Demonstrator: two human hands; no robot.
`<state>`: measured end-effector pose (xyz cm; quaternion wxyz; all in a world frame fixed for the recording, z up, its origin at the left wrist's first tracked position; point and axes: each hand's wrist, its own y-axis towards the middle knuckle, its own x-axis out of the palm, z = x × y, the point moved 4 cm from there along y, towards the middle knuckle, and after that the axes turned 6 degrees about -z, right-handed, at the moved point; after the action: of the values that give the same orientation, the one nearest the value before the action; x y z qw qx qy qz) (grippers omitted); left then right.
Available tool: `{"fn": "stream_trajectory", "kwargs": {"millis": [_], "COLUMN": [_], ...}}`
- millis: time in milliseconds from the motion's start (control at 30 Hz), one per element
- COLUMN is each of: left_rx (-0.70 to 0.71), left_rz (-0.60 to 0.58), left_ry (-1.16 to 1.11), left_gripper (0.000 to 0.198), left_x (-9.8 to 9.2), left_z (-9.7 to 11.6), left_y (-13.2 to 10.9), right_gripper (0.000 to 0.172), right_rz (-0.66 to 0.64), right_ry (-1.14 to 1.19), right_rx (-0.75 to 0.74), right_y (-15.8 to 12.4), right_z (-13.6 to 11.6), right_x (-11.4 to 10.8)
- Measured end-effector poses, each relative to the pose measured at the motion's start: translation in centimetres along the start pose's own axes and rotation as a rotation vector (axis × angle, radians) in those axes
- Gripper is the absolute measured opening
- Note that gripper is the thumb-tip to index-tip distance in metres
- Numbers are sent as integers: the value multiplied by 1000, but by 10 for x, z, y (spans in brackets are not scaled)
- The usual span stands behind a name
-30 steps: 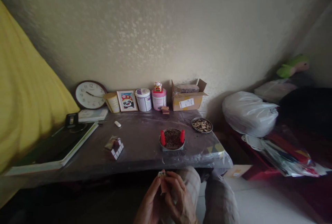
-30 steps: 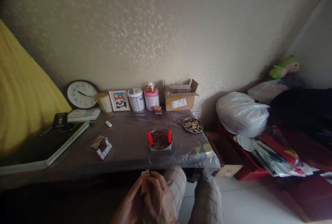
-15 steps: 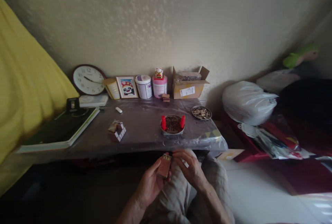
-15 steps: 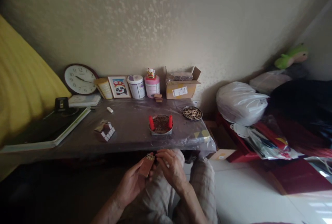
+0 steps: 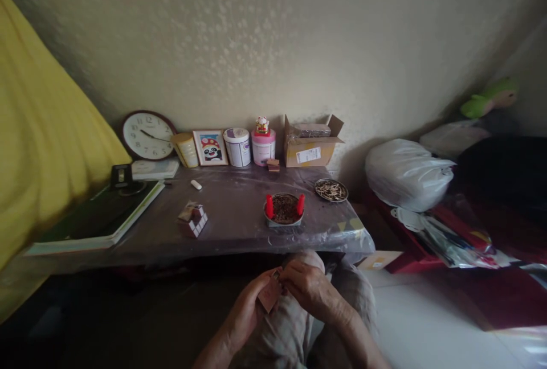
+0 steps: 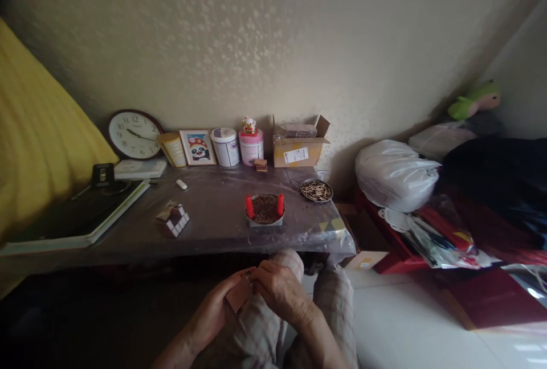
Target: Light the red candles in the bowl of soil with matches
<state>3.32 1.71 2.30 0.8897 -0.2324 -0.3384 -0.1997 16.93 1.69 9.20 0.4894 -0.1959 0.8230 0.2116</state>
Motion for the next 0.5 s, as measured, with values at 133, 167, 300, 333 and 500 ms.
{"fn": "stream_trajectory", "kwargs": {"millis": [133, 167, 300, 333, 500], "left_rx": [-13, -14, -2, 3, 36], "left_rz": [26, 37, 38, 24, -49], "left_ry": [2, 11, 81, 95, 175], "left_gripper": [30, 32, 38, 37, 33], "left_x": [1, 0, -6, -7, -9], "left_z": [-1, -2, -6, -7, -9], "left_y": [-2, -2, -1, 0, 4], "right_gripper": [26, 27, 30, 30, 27], "right_rz": [-46, -53, -78, -92, -149], "right_ry": [-15, -13, -21, -27, -79], "right_rx": [-2, -3, 6, 8, 17], "right_y": [-1, -2, -5, -6, -9], "right_z": [-5, -6, -8, -8, -3], "right_x": [-2, -3, -2, 0, 10]}}
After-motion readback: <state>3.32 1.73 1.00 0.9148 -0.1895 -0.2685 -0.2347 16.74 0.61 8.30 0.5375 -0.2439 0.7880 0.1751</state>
